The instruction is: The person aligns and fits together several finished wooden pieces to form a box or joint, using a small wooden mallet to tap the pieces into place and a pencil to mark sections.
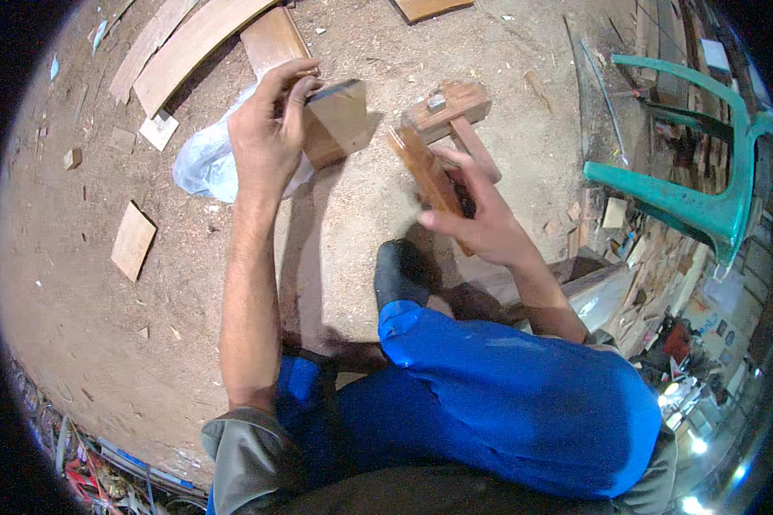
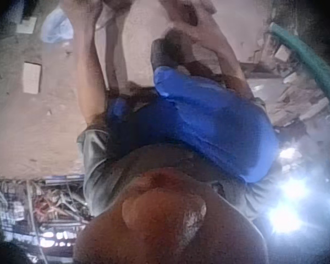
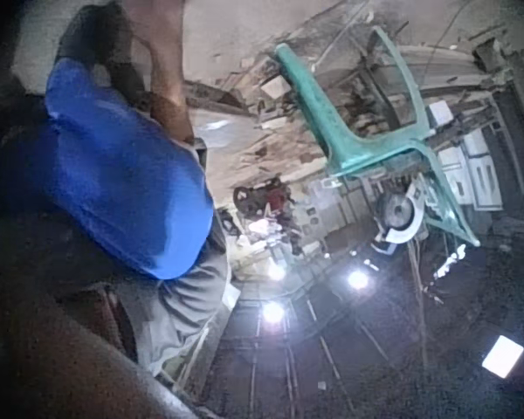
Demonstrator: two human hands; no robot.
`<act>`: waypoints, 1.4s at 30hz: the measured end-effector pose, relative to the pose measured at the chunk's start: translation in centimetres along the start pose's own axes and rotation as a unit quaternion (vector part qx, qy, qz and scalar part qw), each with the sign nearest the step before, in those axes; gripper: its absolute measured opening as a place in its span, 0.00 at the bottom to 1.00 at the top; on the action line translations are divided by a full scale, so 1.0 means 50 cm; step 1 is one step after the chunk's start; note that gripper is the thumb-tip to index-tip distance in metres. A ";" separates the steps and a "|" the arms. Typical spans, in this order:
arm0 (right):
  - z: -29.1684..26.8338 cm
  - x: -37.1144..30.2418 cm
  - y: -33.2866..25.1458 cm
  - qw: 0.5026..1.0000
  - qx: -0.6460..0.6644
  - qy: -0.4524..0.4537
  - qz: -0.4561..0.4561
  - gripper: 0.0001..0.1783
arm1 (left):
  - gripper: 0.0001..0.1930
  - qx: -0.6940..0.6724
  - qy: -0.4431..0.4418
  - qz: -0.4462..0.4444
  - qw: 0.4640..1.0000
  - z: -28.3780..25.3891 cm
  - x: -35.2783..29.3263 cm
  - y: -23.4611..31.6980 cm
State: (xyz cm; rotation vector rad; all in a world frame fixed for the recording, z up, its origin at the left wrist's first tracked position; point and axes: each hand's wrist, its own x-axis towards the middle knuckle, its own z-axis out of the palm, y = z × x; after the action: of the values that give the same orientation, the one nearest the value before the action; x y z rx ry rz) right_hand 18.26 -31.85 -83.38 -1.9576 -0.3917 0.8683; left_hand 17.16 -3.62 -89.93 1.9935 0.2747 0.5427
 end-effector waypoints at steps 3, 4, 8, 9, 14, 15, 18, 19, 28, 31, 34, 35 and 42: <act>0.033 -0.010 0.016 0.994 -0.104 -0.021 0.010 0.51 | 0.12 0.065 0.000 0.023 0.998 -0.035 0.014 -0.025; 0.044 -0.010 0.021 0.988 -0.156 -0.023 -0.005 0.55 | 0.13 0.068 -0.003 0.019 0.997 -0.045 0.018 -0.027; 0.084 -0.024 0.057 0.942 -0.334 -0.027 -0.011 0.55 | 0.14 0.083 -0.045 0.005 0.996 -0.063 0.026 -0.036; 0.088 -0.026 0.064 0.942 -0.334 -0.020 -0.010 0.55 | 0.14 0.091 -0.061 0.001 0.994 -0.069 0.026 -0.046; 0.092 -0.017 0.071 0.944 -0.330 -0.017 0.002 0.53 | 0.12 0.140 -0.110 0.008 0.984 -0.083 0.044 -0.045; 0.091 -0.016 0.069 0.943 -0.333 -0.019 0.002 0.53 | 0.11 0.143 -0.115 0.000 0.983 -0.084 0.047 -0.040; 0.088 -0.014 0.067 0.940 -0.341 -0.021 0.006 0.53 | 0.10 0.157 -0.122 -0.026 0.980 -0.078 0.050 -0.034; 0.088 -0.014 0.068 0.939 -0.343 -0.021 0.009 0.52 | 0.10 0.162 -0.124 -0.035 0.978 -0.074 0.051 -0.033; 0.087 -0.013 0.078 0.940 -0.340 -0.014 -0.001 0.54 | 0.08 0.252 -0.052 0.082 0.963 -0.040 0.065 -0.058; 0.090 -0.012 0.079 0.940 -0.340 -0.018 0.002 0.54 | 0.08 0.251 -0.071 0.089 0.961 -0.039 0.076 -0.055; 0.088 -0.011 0.079 0.940 -0.341 -0.023 0.004 0.53 | 0.08 0.237 -0.063 0.152 0.957 -0.039 0.085 -0.071; 0.087 -0.012 0.081 0.940 -0.341 -0.025 0.006 0.53 | 0.08 0.212 -0.075 0.117 0.967 -0.037 0.086 -0.073; 0.087 -0.014 0.071 0.937 -0.349 -0.023 0.023 0.50 | 0.10 0.194 -0.116 -0.031 0.974 -0.044 0.081 -0.066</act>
State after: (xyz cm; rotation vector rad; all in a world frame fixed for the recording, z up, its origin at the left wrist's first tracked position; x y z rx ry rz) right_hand 14.42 -31.40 -87.51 -2.6032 -0.7648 0.8766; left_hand 19.74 1.34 -90.97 2.3933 0.3133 0.2211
